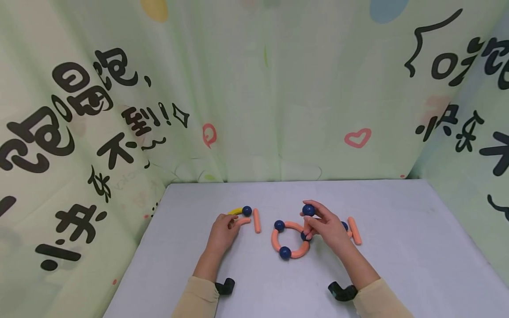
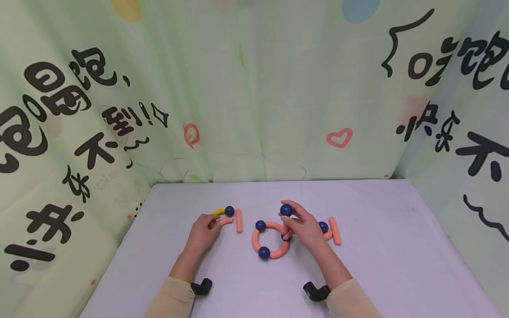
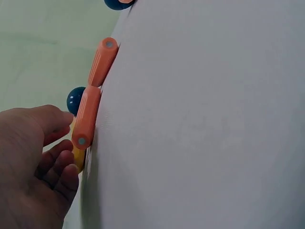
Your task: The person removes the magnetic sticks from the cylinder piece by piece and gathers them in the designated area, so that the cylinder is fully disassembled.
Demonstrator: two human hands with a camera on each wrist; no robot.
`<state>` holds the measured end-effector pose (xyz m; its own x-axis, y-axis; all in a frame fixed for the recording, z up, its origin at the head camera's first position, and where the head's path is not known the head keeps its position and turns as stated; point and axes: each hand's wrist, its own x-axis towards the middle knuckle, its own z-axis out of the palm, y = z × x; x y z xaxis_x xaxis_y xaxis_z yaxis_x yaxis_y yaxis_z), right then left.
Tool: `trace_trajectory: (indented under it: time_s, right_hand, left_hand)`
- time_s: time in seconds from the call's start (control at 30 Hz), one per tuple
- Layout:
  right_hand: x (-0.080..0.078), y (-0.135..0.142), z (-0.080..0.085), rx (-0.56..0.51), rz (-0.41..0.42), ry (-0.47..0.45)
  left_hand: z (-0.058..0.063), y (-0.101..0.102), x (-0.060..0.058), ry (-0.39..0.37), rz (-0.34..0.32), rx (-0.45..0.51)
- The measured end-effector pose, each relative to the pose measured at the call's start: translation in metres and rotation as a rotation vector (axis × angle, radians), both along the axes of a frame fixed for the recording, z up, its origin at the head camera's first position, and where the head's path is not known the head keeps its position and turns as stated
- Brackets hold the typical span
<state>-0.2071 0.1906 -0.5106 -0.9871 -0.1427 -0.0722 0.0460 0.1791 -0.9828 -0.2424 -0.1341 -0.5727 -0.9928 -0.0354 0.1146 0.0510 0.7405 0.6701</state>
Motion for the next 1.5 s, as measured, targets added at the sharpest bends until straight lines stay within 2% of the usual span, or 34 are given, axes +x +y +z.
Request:
trace_trajectory:
  time_s: [0.1,0.23,0.37,0.5,0.6,0.7,0.97,1.13,1.5]
  right_hand:
    - [0.0,0.0,0.0,0.001,-0.003,0.001]
    - [0.0,0.0,-0.001,0.006,-0.007,0.003]
    - [-0.002,0.001,-0.004,0.02,-0.001,0.02]
    - [-0.002,0.001,-0.004,0.029,0.006,0.042]
    - [-0.002,0.002,-0.004,0.027,0.007,0.049]
    - [-0.002,0.002,-0.004,0.026,0.012,0.054]
    - [-0.003,0.002,-0.005,0.018,0.023,0.079]
    - [-0.004,0.001,-0.005,0.023,0.022,0.067]
    - [-0.005,0.003,-0.005,0.039,0.017,0.082]
  left_hand:
    - [0.003,0.003,0.0,0.041,0.013,0.045]
    - [0.011,0.014,0.004,0.056,-0.038,0.109]
    - [0.016,0.031,0.01,0.011,-0.159,0.067]
    - [0.018,0.046,0.017,-0.057,-0.326,-0.021]
    - [0.018,0.054,0.022,-0.106,-0.439,-0.049]
    - [0.018,0.059,0.026,-0.116,-0.505,-0.065]
    - [0.012,0.069,0.034,-0.166,-0.571,-0.077]
    - [0.005,0.071,0.037,-0.208,-0.55,-0.086]
    - [-0.008,0.07,0.038,-0.141,-0.552,-0.09]
